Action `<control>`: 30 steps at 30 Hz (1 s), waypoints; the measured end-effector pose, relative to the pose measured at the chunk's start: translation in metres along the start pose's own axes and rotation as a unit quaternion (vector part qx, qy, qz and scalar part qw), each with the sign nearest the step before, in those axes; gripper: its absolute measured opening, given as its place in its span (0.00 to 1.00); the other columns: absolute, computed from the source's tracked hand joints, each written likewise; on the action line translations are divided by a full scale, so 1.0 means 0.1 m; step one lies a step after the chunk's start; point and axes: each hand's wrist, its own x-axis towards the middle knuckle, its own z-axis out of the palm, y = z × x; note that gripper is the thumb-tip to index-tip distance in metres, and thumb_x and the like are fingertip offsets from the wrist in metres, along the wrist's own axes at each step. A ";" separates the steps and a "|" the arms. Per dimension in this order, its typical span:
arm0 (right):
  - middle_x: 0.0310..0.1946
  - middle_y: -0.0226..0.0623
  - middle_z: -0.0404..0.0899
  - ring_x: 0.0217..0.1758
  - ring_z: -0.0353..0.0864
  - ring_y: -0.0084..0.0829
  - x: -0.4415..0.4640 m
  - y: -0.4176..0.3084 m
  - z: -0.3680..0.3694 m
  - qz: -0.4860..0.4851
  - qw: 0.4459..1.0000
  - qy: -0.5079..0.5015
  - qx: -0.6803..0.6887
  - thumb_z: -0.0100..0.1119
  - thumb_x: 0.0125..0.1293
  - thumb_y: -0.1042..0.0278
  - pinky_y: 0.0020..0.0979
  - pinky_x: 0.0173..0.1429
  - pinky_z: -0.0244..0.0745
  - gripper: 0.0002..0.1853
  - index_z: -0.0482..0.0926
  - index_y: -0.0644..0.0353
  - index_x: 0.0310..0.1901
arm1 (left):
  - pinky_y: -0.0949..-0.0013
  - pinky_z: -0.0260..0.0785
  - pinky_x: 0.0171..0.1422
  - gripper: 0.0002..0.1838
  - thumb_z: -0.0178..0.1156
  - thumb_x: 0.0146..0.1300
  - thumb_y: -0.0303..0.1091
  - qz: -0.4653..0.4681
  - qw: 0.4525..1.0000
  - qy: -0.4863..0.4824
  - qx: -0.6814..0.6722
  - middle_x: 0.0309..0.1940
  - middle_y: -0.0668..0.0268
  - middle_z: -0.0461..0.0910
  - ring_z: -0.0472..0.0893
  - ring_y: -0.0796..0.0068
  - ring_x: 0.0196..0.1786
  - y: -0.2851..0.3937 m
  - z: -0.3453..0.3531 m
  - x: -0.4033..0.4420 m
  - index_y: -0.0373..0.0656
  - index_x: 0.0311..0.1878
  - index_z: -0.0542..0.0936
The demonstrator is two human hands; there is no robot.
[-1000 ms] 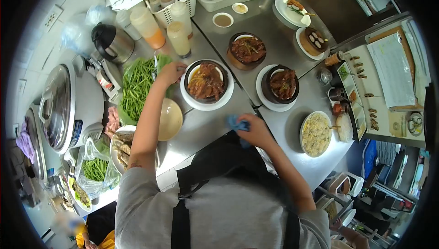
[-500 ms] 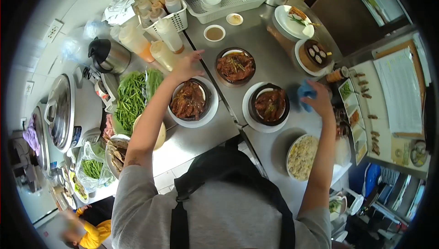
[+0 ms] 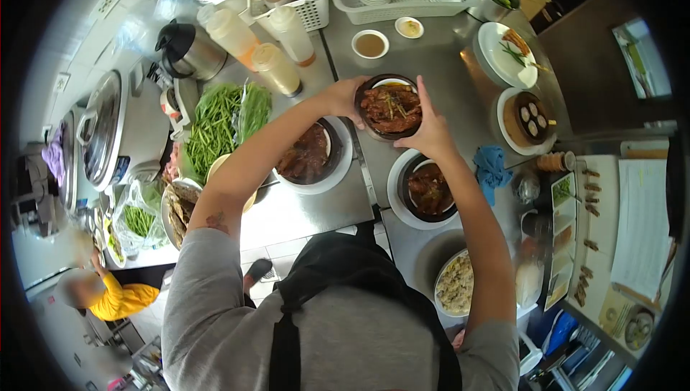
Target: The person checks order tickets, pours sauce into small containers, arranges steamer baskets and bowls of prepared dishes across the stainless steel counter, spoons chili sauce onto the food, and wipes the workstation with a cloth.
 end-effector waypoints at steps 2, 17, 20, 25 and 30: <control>0.66 0.51 0.68 0.66 0.70 0.51 0.03 0.00 -0.03 -0.027 1.000 0.007 0.009 0.82 0.31 0.71 0.43 0.68 0.69 0.73 0.38 0.41 0.77 | 0.63 0.69 0.63 0.60 0.83 0.26 0.39 0.017 0.999 0.037 0.020 0.55 0.47 0.78 0.78 0.56 0.58 0.04 -0.04 -0.05 0.30 0.67 0.64; 0.65 0.48 0.68 0.66 0.70 0.50 -0.49 -1.53 0.11 -0.138 0.986 -0.049 0.075 0.82 0.29 0.72 0.42 0.67 0.70 0.69 0.48 0.48 0.76 | 0.65 0.67 0.65 0.54 0.79 0.25 0.34 -0.097 0.987 0.127 0.031 0.52 0.49 0.80 0.79 0.59 0.57 0.90 -0.70 -1.94 0.30 0.64 0.69; 0.63 0.48 0.70 0.62 0.73 0.51 -0.57 -1.64 0.38 -0.143 0.987 -0.061 0.048 0.82 0.28 0.72 0.43 0.64 0.72 0.68 0.49 0.49 0.75 | 0.66 0.67 0.65 0.56 0.79 0.24 0.32 -0.106 0.983 0.152 0.018 0.52 0.49 0.80 0.80 0.60 0.57 0.74 -0.57 -2.25 0.29 0.65 0.68; 0.60 0.48 0.72 0.57 0.75 0.52 -0.67 -1.68 0.75 -0.163 0.986 -0.040 0.010 0.82 0.27 0.72 0.44 0.60 0.73 0.68 0.51 0.48 0.75 | 0.64 0.68 0.64 0.55 0.80 0.24 0.31 -0.103 0.979 0.174 0.009 0.51 0.48 0.80 0.80 0.56 0.56 0.40 -0.41 -2.52 0.31 0.65 0.69; 0.61 0.48 0.72 0.59 0.74 0.52 -0.61 -1.67 0.89 -0.162 0.987 -0.017 0.017 0.82 0.27 0.72 0.43 0.61 0.72 0.67 0.53 0.47 0.74 | 0.62 0.69 0.64 0.55 0.80 0.24 0.33 -0.049 0.982 0.177 -0.037 0.53 0.48 0.79 0.79 0.53 0.56 0.09 -0.37 -2.45 0.32 0.65 0.69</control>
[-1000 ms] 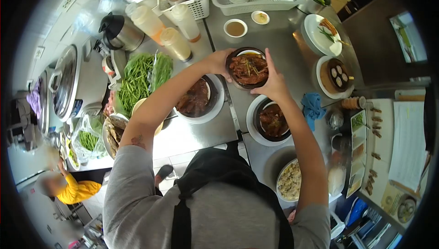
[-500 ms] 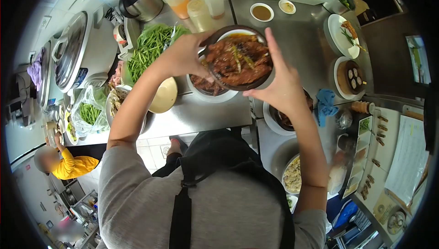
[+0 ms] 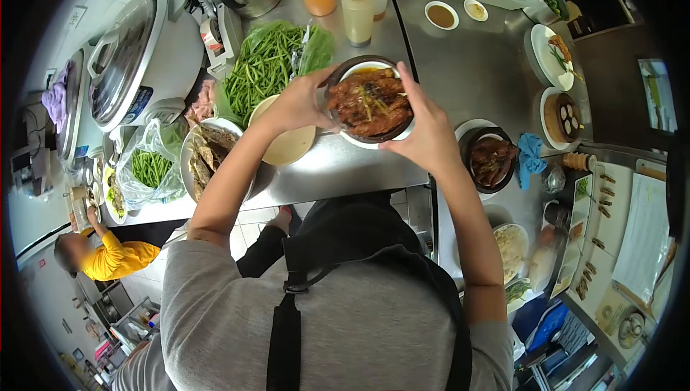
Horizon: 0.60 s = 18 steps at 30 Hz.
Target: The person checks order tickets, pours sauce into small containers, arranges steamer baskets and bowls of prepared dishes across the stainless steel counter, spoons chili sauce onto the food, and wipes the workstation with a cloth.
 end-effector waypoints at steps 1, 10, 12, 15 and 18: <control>0.63 0.47 0.71 0.62 0.74 0.50 0.00 0.02 0.00 0.011 1.000 0.003 -0.001 0.82 0.27 0.72 0.43 0.64 0.72 0.67 0.52 0.47 0.74 | 0.62 0.68 0.65 0.55 0.80 0.25 0.35 -0.008 1.000 -0.015 0.020 0.54 0.48 0.79 0.79 0.54 0.58 -0.02 0.00 0.04 0.33 0.65 0.69; 0.66 0.45 0.68 0.67 0.70 0.47 0.02 0.12 0.06 0.067 0.997 -0.015 0.021 0.83 0.30 0.70 0.41 0.68 0.69 0.68 0.48 0.47 0.76 | 0.64 0.64 0.70 0.57 0.79 0.30 0.31 0.024 0.996 -0.082 -0.038 0.58 0.49 0.77 0.76 0.59 0.62 -0.13 -0.07 0.21 0.32 0.69 0.64; 0.67 0.46 0.67 0.67 0.70 0.47 0.01 0.12 0.07 0.064 0.998 -0.011 0.019 0.83 0.30 0.69 0.41 0.68 0.69 0.69 0.47 0.47 0.76 | 0.64 0.63 0.70 0.57 0.79 0.31 0.31 0.028 0.995 -0.086 -0.038 0.59 0.49 0.76 0.76 0.59 0.62 -0.13 -0.07 0.21 0.32 0.70 0.63; 0.68 0.49 0.66 0.68 0.69 0.49 -0.01 0.14 0.09 0.065 0.998 -0.006 0.003 0.83 0.31 0.67 0.41 0.69 0.68 0.69 0.46 0.49 0.76 | 0.64 0.62 0.71 0.58 0.80 0.32 0.32 0.044 0.995 -0.089 -0.030 0.61 0.49 0.75 0.75 0.59 0.64 -0.13 -0.07 0.23 0.33 0.71 0.61; 0.69 0.52 0.64 0.69 0.67 0.50 -0.08 0.28 0.19 0.076 0.997 0.005 0.008 0.83 0.32 0.65 0.41 0.70 0.67 0.70 0.42 0.50 0.77 | 0.63 0.60 0.73 0.61 0.80 0.34 0.33 0.065 0.993 -0.081 -0.052 0.65 0.50 0.71 0.72 0.59 0.67 -0.31 0.05 0.27 0.35 0.74 0.56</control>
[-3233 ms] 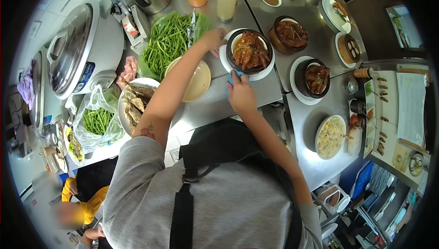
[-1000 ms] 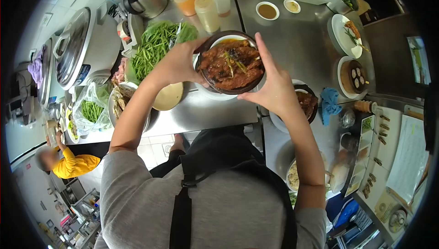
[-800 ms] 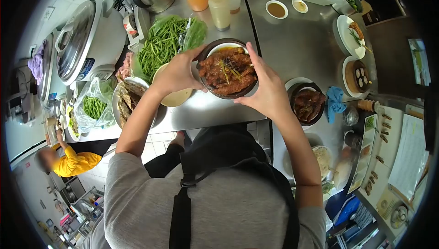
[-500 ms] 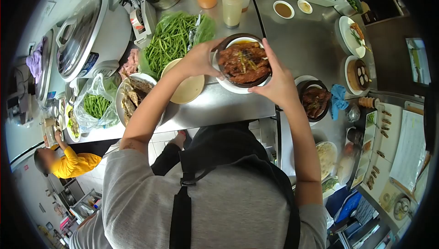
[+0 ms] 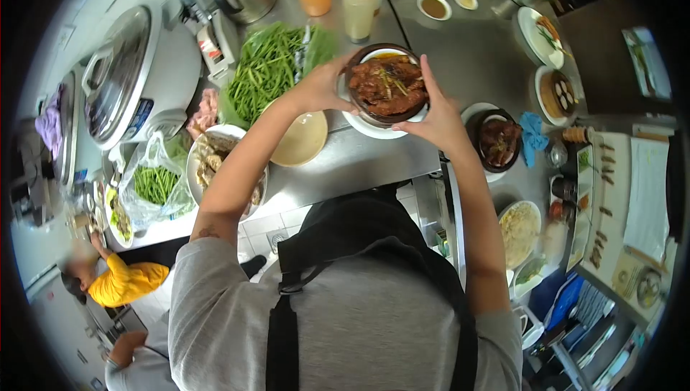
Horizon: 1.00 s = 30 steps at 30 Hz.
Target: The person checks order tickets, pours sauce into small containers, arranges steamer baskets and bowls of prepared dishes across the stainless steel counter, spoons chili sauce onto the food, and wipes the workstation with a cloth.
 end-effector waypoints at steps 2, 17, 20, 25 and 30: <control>0.70 0.54 0.61 0.70 0.66 0.51 -0.03 0.09 0.06 -0.013 0.999 0.025 0.034 0.83 0.33 0.64 0.41 0.70 0.66 0.71 0.39 0.51 0.77 | 0.62 0.57 0.75 0.63 0.80 0.35 0.33 0.028 0.999 0.012 -0.016 0.68 0.50 0.67 0.69 0.60 0.69 -0.12 0.06 0.02 0.36 0.75 0.52; 0.61 0.50 0.74 0.59 0.77 0.49 -1.56 2.11 -1.73 0.230 0.876 0.336 -0.259 0.59 0.63 0.71 0.40 0.61 0.72 0.25 0.72 0.58 0.62 | 0.62 0.71 0.60 0.12 0.59 0.63 0.23 0.070 0.964 0.204 -0.153 0.52 0.57 0.80 0.82 0.69 0.49 1.36 0.35 -0.54 0.42 0.51 0.79; 0.57 0.50 0.77 0.61 0.74 0.51 -1.52 3.09 -1.48 0.119 0.913 0.267 -0.283 0.65 0.56 0.71 0.43 0.67 0.68 0.30 0.72 0.55 0.63 | 0.63 0.72 0.56 0.14 0.57 0.68 0.34 0.015 0.990 -0.046 -0.131 0.48 0.56 0.82 0.82 0.67 0.50 1.58 1.03 -0.25 0.41 0.54 0.79; 0.47 0.48 0.80 0.53 0.77 0.49 -1.27 2.45 -1.78 0.304 0.907 0.253 -0.143 0.77 0.41 0.58 0.46 0.59 0.70 0.25 0.82 0.59 0.43 | 0.58 0.71 0.62 0.27 0.60 0.61 0.28 0.038 0.999 -0.014 0.017 0.54 0.50 0.77 0.78 0.50 0.57 0.87 1.92 0.61 0.45 0.66 0.71; 0.39 0.48 0.83 0.40 0.82 0.46 -1.52 2.60 -1.78 0.189 0.897 0.305 -0.258 0.79 0.40 0.52 0.42 0.50 0.76 0.32 0.81 0.64 0.44 | 0.58 0.59 0.72 0.50 0.72 0.49 0.32 0.063 0.996 -0.042 0.036 0.65 0.45 0.64 0.66 0.47 0.67 1.56 1.97 0.78 0.46 0.75 0.56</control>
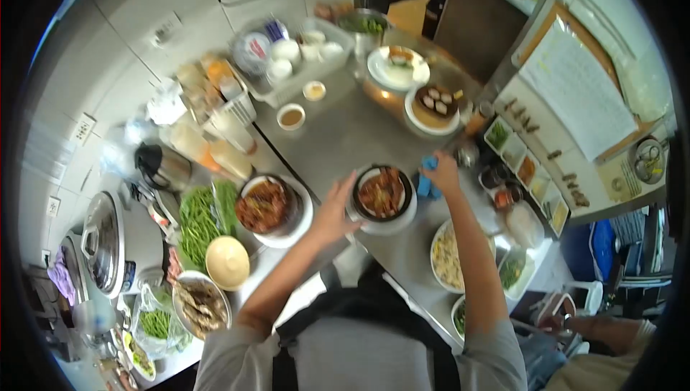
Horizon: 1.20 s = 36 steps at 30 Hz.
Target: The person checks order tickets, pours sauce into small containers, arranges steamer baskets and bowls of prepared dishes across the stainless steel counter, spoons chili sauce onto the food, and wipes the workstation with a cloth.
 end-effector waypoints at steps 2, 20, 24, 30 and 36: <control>0.39 0.48 0.83 0.40 0.83 0.44 0.06 -0.07 -0.33 0.192 0.954 -0.141 0.183 0.78 0.41 0.49 0.40 0.47 0.77 0.32 0.81 0.64 0.45 | 0.58 0.59 0.73 0.52 0.73 0.48 0.34 0.018 0.999 -0.005 0.040 0.65 0.44 0.63 0.66 0.45 0.67 -0.21 0.18 0.04 0.45 0.76 0.54; 0.59 0.43 0.73 0.58 0.75 0.48 0.81 -2.41 1.69 -0.082 0.950 -0.300 0.029 0.45 0.69 0.67 0.45 0.62 0.73 0.16 0.76 0.52 0.55 | 0.60 0.68 0.64 0.27 0.66 0.58 0.27 -0.128 0.986 0.105 -0.037 0.57 0.53 0.74 0.75 0.51 0.61 -0.28 0.56 -0.85 0.41 0.61 0.72; 0.49 0.41 0.81 0.51 0.80 0.43 0.62 -2.08 1.63 -0.425 0.802 -0.419 0.026 0.64 0.54 0.73 0.42 0.58 0.76 0.14 0.84 0.49 0.44 | 0.60 0.69 0.63 0.25 0.64 0.58 0.25 -0.150 0.984 0.080 -0.054 0.55 0.55 0.76 0.76 0.52 0.59 -0.35 0.41 -0.94 0.44 0.61 0.74; 0.45 0.40 0.83 0.50 0.81 0.46 1.47 -1.50 1.65 -0.211 0.960 -0.165 0.082 0.77 0.38 0.73 0.42 0.56 0.77 0.26 0.84 0.52 0.44 | 0.59 0.69 0.61 0.27 0.64 0.58 0.25 -0.127 0.989 0.036 -0.061 0.53 0.55 0.75 0.76 0.50 0.57 -0.39 0.24 -0.76 0.46 0.63 0.73; 0.40 0.45 0.82 0.48 0.81 0.46 1.43 -1.05 0.87 -0.123 0.974 -0.181 0.058 0.77 0.38 0.68 0.42 0.53 0.76 0.24 0.83 0.55 0.43 | 0.59 0.66 0.67 0.46 0.73 0.47 0.29 -0.099 0.993 0.066 -0.006 0.62 0.51 0.67 0.69 0.49 0.65 -0.54 0.30 -0.36 0.46 0.71 0.62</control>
